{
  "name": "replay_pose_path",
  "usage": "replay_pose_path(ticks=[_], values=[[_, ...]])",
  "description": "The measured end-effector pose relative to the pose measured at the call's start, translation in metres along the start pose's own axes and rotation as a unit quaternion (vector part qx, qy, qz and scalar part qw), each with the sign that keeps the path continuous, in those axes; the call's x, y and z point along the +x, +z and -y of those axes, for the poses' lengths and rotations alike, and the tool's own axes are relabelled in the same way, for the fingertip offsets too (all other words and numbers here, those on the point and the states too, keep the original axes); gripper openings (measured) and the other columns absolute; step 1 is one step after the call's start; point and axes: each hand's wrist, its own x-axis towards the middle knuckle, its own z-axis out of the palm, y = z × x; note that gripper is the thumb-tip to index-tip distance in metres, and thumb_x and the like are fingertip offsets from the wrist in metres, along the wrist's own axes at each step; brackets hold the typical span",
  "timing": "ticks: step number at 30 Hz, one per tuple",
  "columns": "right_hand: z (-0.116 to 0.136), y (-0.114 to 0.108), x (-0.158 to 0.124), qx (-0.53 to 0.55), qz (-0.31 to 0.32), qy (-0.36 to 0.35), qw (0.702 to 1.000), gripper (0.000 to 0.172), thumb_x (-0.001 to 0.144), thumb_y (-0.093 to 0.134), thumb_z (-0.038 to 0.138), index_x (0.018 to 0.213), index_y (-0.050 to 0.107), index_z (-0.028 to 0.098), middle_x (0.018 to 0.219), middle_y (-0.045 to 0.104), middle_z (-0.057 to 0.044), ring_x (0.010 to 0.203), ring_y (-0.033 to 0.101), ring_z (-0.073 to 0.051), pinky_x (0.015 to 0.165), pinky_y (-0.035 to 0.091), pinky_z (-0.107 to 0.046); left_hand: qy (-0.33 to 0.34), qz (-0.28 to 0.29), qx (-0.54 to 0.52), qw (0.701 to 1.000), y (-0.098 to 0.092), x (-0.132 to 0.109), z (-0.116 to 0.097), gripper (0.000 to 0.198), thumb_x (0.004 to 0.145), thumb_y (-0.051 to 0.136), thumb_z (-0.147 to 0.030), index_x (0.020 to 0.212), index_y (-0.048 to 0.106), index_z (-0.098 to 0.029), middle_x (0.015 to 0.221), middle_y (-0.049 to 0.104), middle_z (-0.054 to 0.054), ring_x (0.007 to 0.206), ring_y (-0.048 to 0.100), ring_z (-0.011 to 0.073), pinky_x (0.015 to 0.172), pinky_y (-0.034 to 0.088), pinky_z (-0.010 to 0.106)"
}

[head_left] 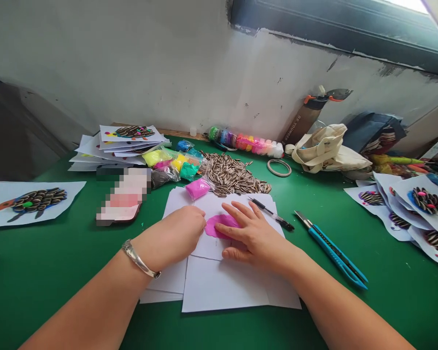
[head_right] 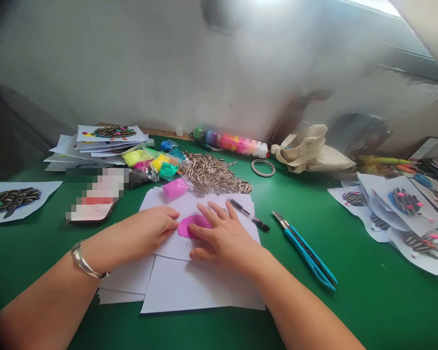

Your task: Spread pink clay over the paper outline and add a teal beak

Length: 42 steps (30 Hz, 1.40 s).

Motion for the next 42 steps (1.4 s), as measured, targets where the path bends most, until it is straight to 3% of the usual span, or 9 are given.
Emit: replay_pose_path(ticks=[7,10,18,23,33,37,39,42], values=[[0.002,0.002,0.001,-0.016,-0.001,0.010,1.000,0.066,0.088,0.047,0.068,0.144,0.044,0.035,0.160,0.023,-0.011,0.145,0.020,-0.039,0.111,0.013,-0.070,-0.007,0.001,-0.004,1.000,0.001,0.000,0.000,0.027,0.093,0.042,-0.015,0.073,0.060,-0.015,0.090,0.062,0.008,0.082,0.059,0.0198,0.075,0.044,0.031],[0.002,0.003,0.002,-0.015,0.010,-0.003,1.000,0.065,0.088,0.043,0.071,0.142,0.047,0.035,0.160,0.023,-0.011,0.145,0.020,-0.039,0.110,0.011,-0.071,-0.011,0.003,-0.004,1.000,-0.001,-0.001,-0.001,0.028,0.093,0.042,-0.016,0.072,0.060,-0.015,0.090,0.062,0.008,0.081,0.059,0.0197,0.073,0.044,0.030],[-0.005,0.001,-0.003,-0.031,-0.001,0.042,0.999,0.066,0.089,0.042,0.069,0.143,0.047,0.031,0.158,0.027,-0.011,0.145,0.019,-0.040,0.111,0.012,-0.070,0.004,0.000,0.006,1.000,-0.004,0.000,-0.002,0.028,0.091,0.042,-0.013,0.072,0.063,-0.015,0.089,0.063,0.008,0.081,0.059,0.0197,0.074,0.045,0.030],[-0.006,0.001,-0.003,-0.024,-0.003,0.061,0.998,0.065,0.091,0.040,0.067,0.144,0.045,0.031,0.160,0.022,-0.011,0.144,0.020,-0.040,0.111,0.015,-0.068,0.007,-0.009,0.005,1.000,-0.003,0.000,-0.002,0.030,0.092,0.041,-0.014,0.072,0.064,-0.015,0.087,0.064,0.008,0.080,0.060,0.0197,0.072,0.045,0.029],[-0.002,0.003,0.000,-0.068,-0.007,0.060,0.996,0.064,0.091,0.042,0.065,0.142,0.047,0.027,0.152,0.039,-0.010,0.141,0.027,-0.039,0.110,0.014,-0.070,0.004,-0.036,0.015,0.999,-0.004,-0.002,-0.006,0.029,0.090,0.043,-0.010,0.071,0.063,-0.015,0.083,0.065,0.008,0.076,0.061,0.0201,0.069,0.047,0.031],[0.001,0.011,-0.008,-0.066,-0.008,0.086,0.994,0.067,0.094,0.037,0.063,0.149,0.038,0.024,0.156,0.033,-0.011,0.141,0.029,-0.039,0.110,0.018,-0.070,-0.013,-0.070,0.023,0.997,-0.001,-0.002,-0.016,0.029,0.094,0.040,-0.011,0.085,0.067,-0.012,0.090,0.067,0.011,0.085,0.063,0.0236,0.076,0.050,0.036],[0.002,0.017,-0.013,-0.071,-0.024,0.104,0.992,0.069,0.095,0.038,0.060,0.150,0.035,0.019,0.156,0.032,-0.013,0.141,0.029,-0.038,0.110,0.019,-0.069,0.005,-0.124,0.019,0.992,0.007,-0.002,-0.019,0.029,0.098,0.039,-0.017,0.103,0.067,-0.011,0.104,0.067,0.013,0.102,0.061,0.0259,0.091,0.049,0.041],[0.003,0.023,-0.017,-0.071,-0.041,0.091,0.992,0.064,0.095,0.040,0.058,0.147,0.041,0.019,0.154,0.036,-0.011,0.141,0.029,-0.036,0.112,0.018,-0.068,0.053,-0.146,0.035,0.987,0.023,-0.002,-0.023,0.035,0.094,0.053,-0.022,0.126,0.059,-0.010,0.131,0.058,0.017,0.125,0.049,0.0318,0.106,0.041,0.048]])
